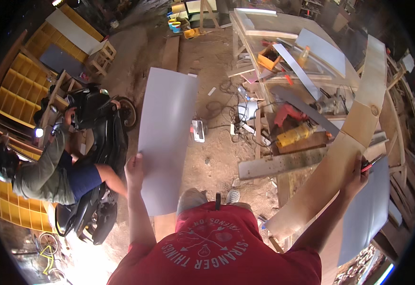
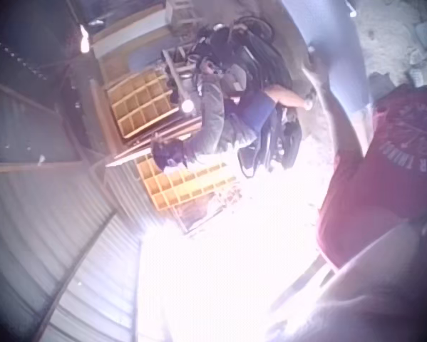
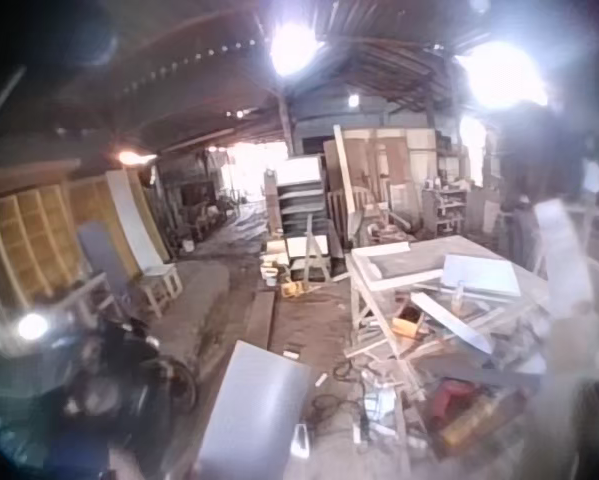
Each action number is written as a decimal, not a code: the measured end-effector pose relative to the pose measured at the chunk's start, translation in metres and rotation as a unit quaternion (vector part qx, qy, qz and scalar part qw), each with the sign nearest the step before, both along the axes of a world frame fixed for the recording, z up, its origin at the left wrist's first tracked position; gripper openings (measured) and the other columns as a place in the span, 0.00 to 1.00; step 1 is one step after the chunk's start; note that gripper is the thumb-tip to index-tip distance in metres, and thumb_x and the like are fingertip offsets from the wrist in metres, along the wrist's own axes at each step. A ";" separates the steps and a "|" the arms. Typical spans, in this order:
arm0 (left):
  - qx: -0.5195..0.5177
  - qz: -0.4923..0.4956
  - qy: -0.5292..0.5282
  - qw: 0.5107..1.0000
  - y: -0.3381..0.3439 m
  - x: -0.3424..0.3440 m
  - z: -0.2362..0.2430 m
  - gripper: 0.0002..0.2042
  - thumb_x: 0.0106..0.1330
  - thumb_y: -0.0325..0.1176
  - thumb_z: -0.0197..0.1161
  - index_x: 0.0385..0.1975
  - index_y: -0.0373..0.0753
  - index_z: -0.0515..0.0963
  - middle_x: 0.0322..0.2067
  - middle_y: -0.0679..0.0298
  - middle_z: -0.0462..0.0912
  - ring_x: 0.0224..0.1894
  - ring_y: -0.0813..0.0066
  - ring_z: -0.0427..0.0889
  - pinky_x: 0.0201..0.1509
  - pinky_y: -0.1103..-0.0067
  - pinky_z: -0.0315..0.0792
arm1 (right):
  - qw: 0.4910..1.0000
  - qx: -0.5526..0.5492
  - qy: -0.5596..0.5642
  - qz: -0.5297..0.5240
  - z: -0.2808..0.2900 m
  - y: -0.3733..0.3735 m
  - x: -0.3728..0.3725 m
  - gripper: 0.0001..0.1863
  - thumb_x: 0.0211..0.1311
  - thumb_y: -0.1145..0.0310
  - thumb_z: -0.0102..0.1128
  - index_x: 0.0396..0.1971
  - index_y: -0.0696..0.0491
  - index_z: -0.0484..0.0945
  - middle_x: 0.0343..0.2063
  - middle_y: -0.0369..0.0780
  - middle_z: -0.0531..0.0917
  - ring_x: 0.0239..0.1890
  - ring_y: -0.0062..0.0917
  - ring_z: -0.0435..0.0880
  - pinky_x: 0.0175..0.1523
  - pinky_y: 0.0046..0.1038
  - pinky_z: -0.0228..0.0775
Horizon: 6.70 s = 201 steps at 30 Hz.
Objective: The person uses a straight edge to guide a utility knife while cutting a thin laminate sheet on a workbench, then picks up the cut piece and rolls it into a cylinder.
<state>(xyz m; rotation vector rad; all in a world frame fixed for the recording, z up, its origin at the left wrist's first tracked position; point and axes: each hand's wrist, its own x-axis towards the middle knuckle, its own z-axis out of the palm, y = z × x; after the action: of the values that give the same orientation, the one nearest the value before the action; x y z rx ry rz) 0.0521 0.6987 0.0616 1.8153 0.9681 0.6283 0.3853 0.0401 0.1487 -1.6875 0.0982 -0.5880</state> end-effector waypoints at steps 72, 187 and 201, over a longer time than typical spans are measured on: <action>-0.271 -0.558 0.119 0.775 0.234 1.510 -0.119 0.25 0.82 0.45 0.63 0.65 0.29 0.79 0.62 0.55 0.83 0.61 0.62 0.80 0.70 0.67 0.71 | 0.860 -0.152 0.277 -0.402 -0.258 0.570 0.868 0.32 0.59 0.69 0.73 0.64 0.57 0.76 0.60 0.58 0.80 0.66 0.56 0.78 0.71 0.48 0.72; 0.070 -0.638 0.159 0.751 -0.844 -0.034 -0.040 0.10 0.76 0.36 0.66 0.48 0.38 0.87 0.41 0.53 0.91 0.46 0.54 0.91 0.50 0.65 0.83 | 0.814 -0.069 0.320 -0.480 -0.250 -0.824 -0.208 0.24 0.63 0.53 0.74 0.48 0.59 0.88 0.46 0.46 0.92 0.51 0.41 0.91 0.60 0.42 0.79; -0.478 -0.549 0.029 0.685 -1.016 0.073 -0.079 0.20 0.78 0.32 0.68 0.64 0.33 0.74 0.56 0.58 0.85 0.56 0.72 0.85 0.61 0.74 0.78 | 0.778 0.616 0.114 -0.047 -0.186 -0.532 -0.395 0.06 0.68 0.74 0.57 0.34 0.57 0.81 0.39 0.46 0.85 0.39 0.31 0.83 0.48 0.30 0.79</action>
<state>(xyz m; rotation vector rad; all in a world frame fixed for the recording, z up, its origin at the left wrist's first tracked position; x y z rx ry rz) 0.1255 -0.3174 -0.0174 1.0829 -0.0003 -0.6312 -0.0100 -0.4918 -0.0375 -0.4386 0.6108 -0.2432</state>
